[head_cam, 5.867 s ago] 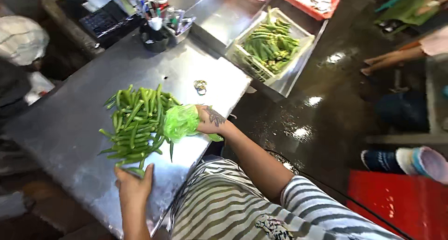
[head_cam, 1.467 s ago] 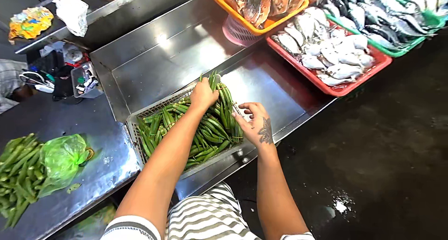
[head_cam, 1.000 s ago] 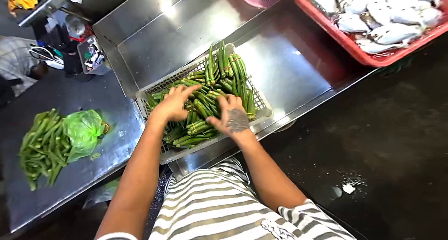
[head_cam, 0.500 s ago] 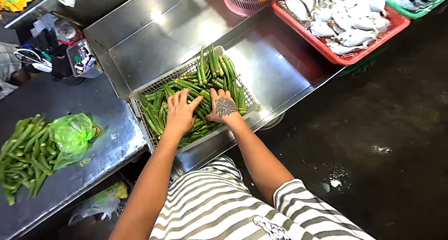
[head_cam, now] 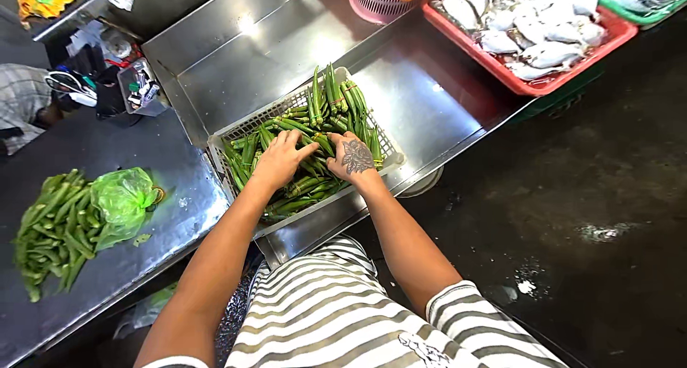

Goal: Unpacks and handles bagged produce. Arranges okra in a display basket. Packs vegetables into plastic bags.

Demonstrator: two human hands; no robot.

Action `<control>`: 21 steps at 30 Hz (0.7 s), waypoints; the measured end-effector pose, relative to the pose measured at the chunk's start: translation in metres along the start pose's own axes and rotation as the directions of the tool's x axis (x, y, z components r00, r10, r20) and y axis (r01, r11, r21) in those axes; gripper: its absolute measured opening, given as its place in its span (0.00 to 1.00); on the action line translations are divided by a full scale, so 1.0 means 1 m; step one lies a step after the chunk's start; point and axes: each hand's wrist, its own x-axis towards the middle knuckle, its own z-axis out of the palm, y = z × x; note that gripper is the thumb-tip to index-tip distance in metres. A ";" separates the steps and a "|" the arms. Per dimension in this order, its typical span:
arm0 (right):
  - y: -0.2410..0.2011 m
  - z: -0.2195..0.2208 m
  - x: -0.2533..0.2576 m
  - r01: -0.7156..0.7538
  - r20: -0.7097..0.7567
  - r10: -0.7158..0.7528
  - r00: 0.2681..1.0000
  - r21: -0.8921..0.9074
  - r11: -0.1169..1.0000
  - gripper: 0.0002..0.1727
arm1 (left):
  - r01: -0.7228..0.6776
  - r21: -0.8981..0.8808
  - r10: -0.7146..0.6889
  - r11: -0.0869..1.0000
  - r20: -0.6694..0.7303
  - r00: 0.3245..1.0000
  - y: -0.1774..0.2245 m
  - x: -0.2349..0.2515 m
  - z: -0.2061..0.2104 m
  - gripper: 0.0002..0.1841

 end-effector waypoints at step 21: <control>-0.006 0.034 -0.034 0.627 -0.298 -0.556 0.776 0.460 0.629 0.25 | 0.057 -0.998 -0.755 -0.039 0.066 0.652 -0.027 -0.065 -0.021 0.23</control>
